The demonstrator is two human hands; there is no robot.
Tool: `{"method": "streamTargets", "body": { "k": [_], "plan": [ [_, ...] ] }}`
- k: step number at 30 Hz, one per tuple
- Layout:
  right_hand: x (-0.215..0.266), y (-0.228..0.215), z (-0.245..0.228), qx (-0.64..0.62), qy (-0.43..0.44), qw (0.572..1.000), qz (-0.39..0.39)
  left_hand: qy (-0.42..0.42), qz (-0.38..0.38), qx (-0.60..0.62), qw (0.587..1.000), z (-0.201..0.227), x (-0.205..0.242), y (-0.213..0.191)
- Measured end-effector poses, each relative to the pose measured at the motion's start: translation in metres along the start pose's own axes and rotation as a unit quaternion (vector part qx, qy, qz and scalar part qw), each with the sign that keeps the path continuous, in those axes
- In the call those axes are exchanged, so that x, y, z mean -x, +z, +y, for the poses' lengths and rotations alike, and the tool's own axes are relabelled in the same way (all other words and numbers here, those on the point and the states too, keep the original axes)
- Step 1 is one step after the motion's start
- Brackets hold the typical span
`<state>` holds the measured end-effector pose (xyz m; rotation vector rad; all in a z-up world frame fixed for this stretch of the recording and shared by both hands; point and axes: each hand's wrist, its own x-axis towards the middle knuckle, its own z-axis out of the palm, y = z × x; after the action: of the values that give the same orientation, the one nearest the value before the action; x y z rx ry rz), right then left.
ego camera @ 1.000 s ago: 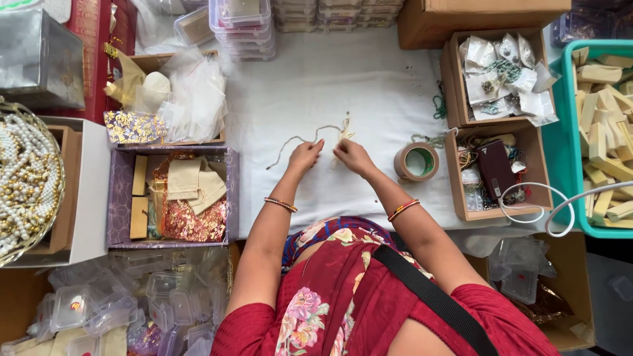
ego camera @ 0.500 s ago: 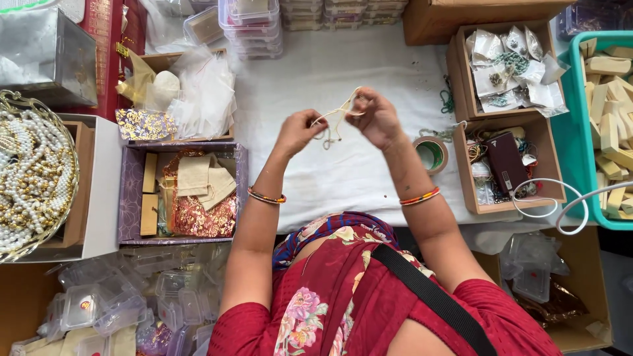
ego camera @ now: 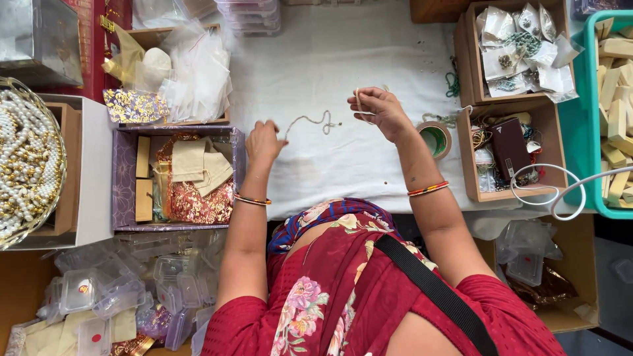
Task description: The person seals a cardboard box with clear packing tape, smoothing it down and cutting the tape. They then move a basket of jewelry aside and place the sealed box on a stack. Finally, they pick up a beaded necklace, place it into a small plastic bag, and put the bag into a small container.
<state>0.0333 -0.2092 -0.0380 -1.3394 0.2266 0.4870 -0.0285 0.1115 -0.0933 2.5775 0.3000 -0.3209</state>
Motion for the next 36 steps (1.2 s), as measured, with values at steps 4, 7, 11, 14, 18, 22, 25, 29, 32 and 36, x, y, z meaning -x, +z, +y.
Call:
{"method": "streamTargets", "body": {
  "k": [4, 7, 11, 14, 18, 22, 25, 29, 32, 36],
  "plan": [
    [-0.021, -0.007, 0.035, 0.23, -0.13, 0.961, 0.08, -0.027, 0.016, -0.029, 0.999, -0.031, 0.016, 0.037],
    [-0.027, -0.011, 0.056, 0.362, -0.078, 0.922, 0.112, 0.002, 0.032, 0.001, 0.999, -0.045, 0.02, 0.053],
    [-0.034, -0.012, 0.085, 0.523, -0.066, 0.836, 0.153, 0.023, 0.082, 0.065, 0.994, -0.05, 0.011, 0.053],
    [-0.023, 0.006, 0.079, 0.598, 0.018, 0.788, 0.148, -0.044, 0.095, 0.244, 0.964, -0.032, 0.01, 0.032],
    [-0.042, -0.012, 0.113, 0.656, 0.062, 0.749, 0.064, -0.038, 0.119, 0.295, 0.947, -0.001, 0.007, 0.007],
    [-0.035, -0.006, 0.082, 0.586, -0.001, 0.81, 0.019, -0.037, 0.044, 0.391, 0.919, 0.039, 0.009, -0.014],
    [-0.004, 0.032, 0.015, 0.526, -0.102, 0.843, 0.046, 0.067, 0.041, 0.382, 0.921, 0.066, 0.01, -0.021],
    [0.023, 0.059, -0.04, 0.432, -0.222, 0.874, 0.023, 0.229, 0.065, 0.359, 0.902, 0.104, 0.01, -0.039],
    [0.036, 0.066, -0.064, 0.421, -0.323, 0.848, -0.008, 0.243, 0.012, 0.325, 0.914, 0.137, 0.021, -0.072],
    [0.037, 0.059, -0.068, 0.316, -0.37, 0.873, -0.043, 0.267, 0.012, 0.279, 0.922, 0.155, 0.023, -0.087]
  ]
}}
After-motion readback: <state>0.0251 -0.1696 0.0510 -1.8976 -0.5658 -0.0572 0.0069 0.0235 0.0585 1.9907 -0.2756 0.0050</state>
